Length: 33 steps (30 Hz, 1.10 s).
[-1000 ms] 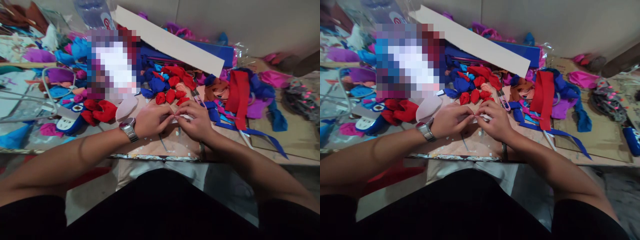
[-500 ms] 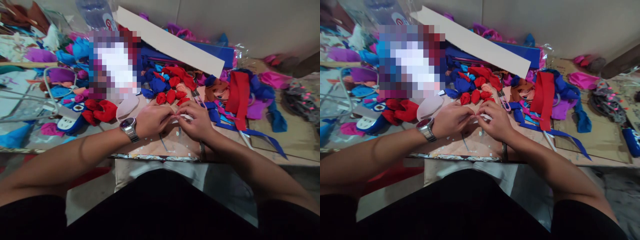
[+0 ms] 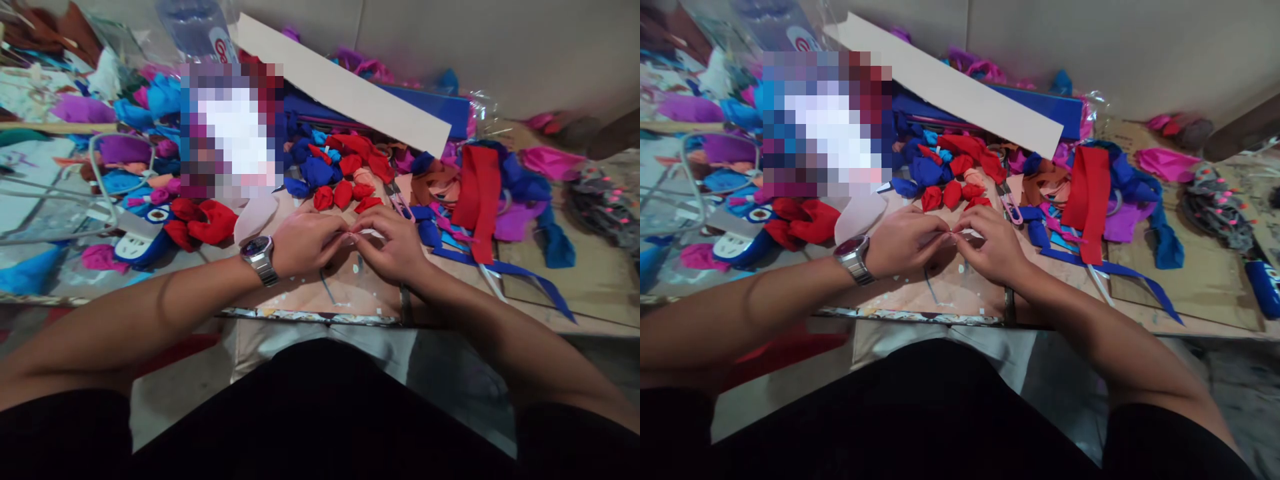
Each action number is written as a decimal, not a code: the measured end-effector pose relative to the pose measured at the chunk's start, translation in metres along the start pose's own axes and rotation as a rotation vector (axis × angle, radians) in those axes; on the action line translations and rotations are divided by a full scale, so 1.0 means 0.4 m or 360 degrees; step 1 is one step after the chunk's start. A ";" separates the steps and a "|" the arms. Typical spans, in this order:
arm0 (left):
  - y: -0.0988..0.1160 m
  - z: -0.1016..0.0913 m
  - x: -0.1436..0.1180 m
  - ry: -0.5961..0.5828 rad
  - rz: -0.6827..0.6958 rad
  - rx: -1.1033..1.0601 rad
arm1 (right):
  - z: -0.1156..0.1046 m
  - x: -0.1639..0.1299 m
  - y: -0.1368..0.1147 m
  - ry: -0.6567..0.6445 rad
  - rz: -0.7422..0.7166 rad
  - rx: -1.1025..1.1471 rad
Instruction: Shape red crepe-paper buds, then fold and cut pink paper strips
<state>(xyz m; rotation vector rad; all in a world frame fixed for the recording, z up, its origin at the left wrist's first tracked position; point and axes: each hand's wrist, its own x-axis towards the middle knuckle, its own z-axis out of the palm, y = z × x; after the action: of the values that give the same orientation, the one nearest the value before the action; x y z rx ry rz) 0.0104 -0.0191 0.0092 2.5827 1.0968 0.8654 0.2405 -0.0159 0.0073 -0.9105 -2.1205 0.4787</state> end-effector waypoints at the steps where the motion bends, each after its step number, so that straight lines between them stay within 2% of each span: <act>1: 0.000 0.000 0.000 -0.0007 -0.0001 -0.0001 | -0.001 0.000 0.000 0.0001 -0.0010 -0.0002; 11: 0.016 -0.019 0.000 -0.0218 -0.0216 -0.0004 | 0.003 0.001 0.002 -0.0067 0.0064 0.0019; 20: 0.009 -0.016 0.001 -0.0162 -0.0247 -0.0009 | 0.005 0.000 0.001 -0.0054 0.0198 0.0067; 29: 0.006 -0.017 0.002 -0.0207 -0.0218 0.0079 | -0.004 0.002 0.008 -0.0100 -0.0028 -0.0097; 33: 0.009 -0.023 0.003 -0.0227 -0.0222 0.0049 | -0.006 0.001 0.007 -0.0091 -0.0026 -0.0059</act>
<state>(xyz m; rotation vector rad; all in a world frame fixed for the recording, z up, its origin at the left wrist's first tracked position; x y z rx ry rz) 0.0079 -0.0212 0.0187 2.5115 1.2391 0.6277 0.2433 -0.0136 0.0072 -0.9096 -2.1937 0.4637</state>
